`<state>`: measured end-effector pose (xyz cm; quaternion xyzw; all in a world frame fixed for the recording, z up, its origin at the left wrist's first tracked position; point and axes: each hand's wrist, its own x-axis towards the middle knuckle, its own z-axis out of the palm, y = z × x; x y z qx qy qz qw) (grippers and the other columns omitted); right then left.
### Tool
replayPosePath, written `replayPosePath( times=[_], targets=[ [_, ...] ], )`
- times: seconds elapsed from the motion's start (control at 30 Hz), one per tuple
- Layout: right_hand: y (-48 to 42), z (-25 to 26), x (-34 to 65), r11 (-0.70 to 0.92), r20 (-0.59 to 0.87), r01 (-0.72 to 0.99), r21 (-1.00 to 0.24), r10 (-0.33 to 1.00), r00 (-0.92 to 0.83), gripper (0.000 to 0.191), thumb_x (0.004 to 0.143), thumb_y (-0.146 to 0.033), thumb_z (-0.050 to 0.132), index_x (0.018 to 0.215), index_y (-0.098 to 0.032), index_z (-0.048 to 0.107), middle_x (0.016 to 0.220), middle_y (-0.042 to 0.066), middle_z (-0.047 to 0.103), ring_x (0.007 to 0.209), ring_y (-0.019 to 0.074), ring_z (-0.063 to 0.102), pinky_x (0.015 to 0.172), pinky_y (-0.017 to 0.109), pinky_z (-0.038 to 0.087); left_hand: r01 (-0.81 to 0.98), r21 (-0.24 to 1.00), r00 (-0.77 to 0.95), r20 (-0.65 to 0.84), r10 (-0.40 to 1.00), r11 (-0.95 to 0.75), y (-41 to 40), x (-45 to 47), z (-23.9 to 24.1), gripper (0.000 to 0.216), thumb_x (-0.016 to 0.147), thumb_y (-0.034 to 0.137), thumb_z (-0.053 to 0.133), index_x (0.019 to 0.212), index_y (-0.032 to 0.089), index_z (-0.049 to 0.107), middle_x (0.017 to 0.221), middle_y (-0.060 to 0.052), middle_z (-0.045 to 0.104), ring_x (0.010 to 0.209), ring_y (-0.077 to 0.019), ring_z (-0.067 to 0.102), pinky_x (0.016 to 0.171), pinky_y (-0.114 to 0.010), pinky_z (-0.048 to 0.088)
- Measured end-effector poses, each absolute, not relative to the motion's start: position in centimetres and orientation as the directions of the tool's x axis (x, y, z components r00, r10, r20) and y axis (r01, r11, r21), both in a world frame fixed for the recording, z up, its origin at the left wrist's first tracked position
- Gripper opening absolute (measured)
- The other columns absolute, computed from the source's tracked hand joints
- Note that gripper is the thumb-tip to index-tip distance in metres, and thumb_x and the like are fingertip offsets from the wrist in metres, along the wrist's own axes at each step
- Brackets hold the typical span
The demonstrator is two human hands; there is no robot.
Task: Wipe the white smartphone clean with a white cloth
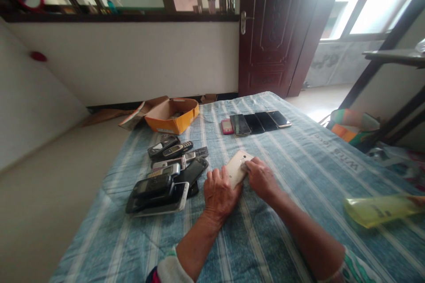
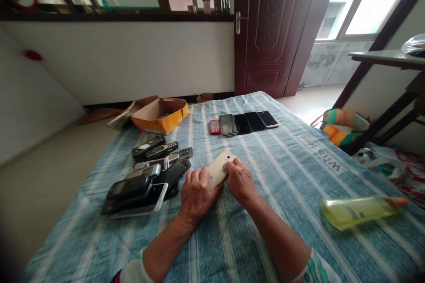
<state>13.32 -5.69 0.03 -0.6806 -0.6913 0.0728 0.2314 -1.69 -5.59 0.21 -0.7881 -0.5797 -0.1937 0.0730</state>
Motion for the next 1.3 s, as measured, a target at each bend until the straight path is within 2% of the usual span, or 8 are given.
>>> replayPosePath(
  times=[0.2,0.3,0.4,0.53,0.67,0.87,1.1,1.3],
  targets=[
    [-6.8,0.6,11.9,0.112,0.185,0.933,-0.342,0.982,-0.050,0.024,0.087,-0.009,0.044,0.086,-0.020,0.065,0.090,0.006,0.063,0.083,0.0177,0.056,0.068,0.026,0.034,0.946,0.087,0.251,0.414,0.875,-0.313,-5.5,-1.7,-0.1,0.043,0.083,0.059,0.052,0.089,0.017,0.059,0.082,-0.010,0.057,0.082,-0.0278,0.052,0.070,-0.037,0.041],
    [-5.8,0.4,12.8,0.063,0.204,0.952,-0.298,0.979,-0.001,0.026,0.087,-0.008,0.042,0.086,-0.019,0.065,0.091,0.006,0.063,0.080,0.0174,0.056,0.067,0.026,0.033,0.943,0.084,0.264,0.400,0.878,-0.322,-5.6,-1.8,-0.1,0.042,0.080,0.057,0.059,0.093,0.017,0.059,0.086,-0.009,0.057,0.085,-0.0272,0.052,0.072,-0.037,0.042],
    [-4.3,-0.1,13.9,-0.008,0.241,0.954,-0.299,0.967,0.083,0.027,0.087,-0.008,0.042,0.089,-0.019,0.066,0.093,0.006,0.064,0.077,0.0170,0.056,0.068,0.027,0.034,0.935,0.094,0.288,0.362,0.886,-0.342,-5.9,-1.9,0.1,0.049,0.074,0.055,0.067,0.101,0.014,0.058,0.090,-0.010,0.057,0.088,-0.0284,0.052,0.073,-0.038,0.043],
    [-3.1,-0.8,14.8,-0.002,0.305,0.913,-0.407,0.942,0.138,0.028,0.088,-0.010,0.042,0.092,-0.020,0.068,0.096,0.007,0.066,0.081,0.0169,0.057,0.073,0.025,0.037,0.921,0.107,0.316,0.358,0.879,-0.374,-6.8,-1.5,0.2,0.058,0.071,0.054,0.070,0.110,0.013,0.057,0.091,-0.010,0.057,0.087,-0.0289,0.052,0.074,-0.039,0.045],
    [-2.6,-1.1,15.1,0.049,0.352,0.821,-0.568,0.917,0.189,0.028,0.085,-0.010,0.046,0.094,-0.020,0.070,0.094,0.006,0.069,0.084,0.0165,0.060,0.075,0.024,0.041,0.876,0.167,0.375,0.354,0.857,-0.452,-8.4,-0.6,0.0,0.054,0.076,0.043,0.067,0.119,0.013,0.054,0.094,-0.010,0.058,0.088,-0.0280,0.052,0.078,-0.040,0.046],
    [-2.3,-0.8,15.4,0.079,0.306,0.663,-0.745,0.923,0.234,0.026,0.075,-0.010,0.053,0.090,-0.022,0.072,0.093,0.000,0.073,0.087,0.0154,0.064,0.081,0.025,0.046,0.728,0.286,0.536,0.330,0.777,-0.623,-10.0,0.3,-0.2,0.050,0.077,0.025,0.064,0.124,0.012,0.051,0.112,-0.014,0.059,0.099,-0.0291,0.053,0.088,-0.043,0.049],
    [-2.2,-0.7,15.5,0.109,0.295,0.627,-0.771,0.934,0.201,0.029,0.072,-0.010,0.053,0.088,-0.022,0.073,0.092,-0.001,0.074,0.087,0.0157,0.066,0.083,0.027,0.048,0.617,0.379,0.591,0.355,0.724,-0.689,-8.9,-0.2,-1.0,0.053,0.075,0.007,0.054,0.127,0.011,0.047,0.120,-0.015,0.060,0.105,-0.0273,0.057,0.095,-0.043,0.050],
    [-2.2,-0.6,15.8,0.116,0.266,0.558,-0.821,0.944,0.195,0.029,0.071,-0.011,0.052,0.088,-0.020,0.073,0.091,0.000,0.074,0.087,0.0162,0.066,0.081,0.027,0.049,0.602,0.403,0.597,0.346,0.724,-0.689,-8.5,-0.4,-0.5,0.049,0.076,0.010,0.056,0.124,0.014,0.051,0.116,-0.013,0.062,0.107,-0.0273,0.058,0.094,-0.043,0.051]
  ],
)
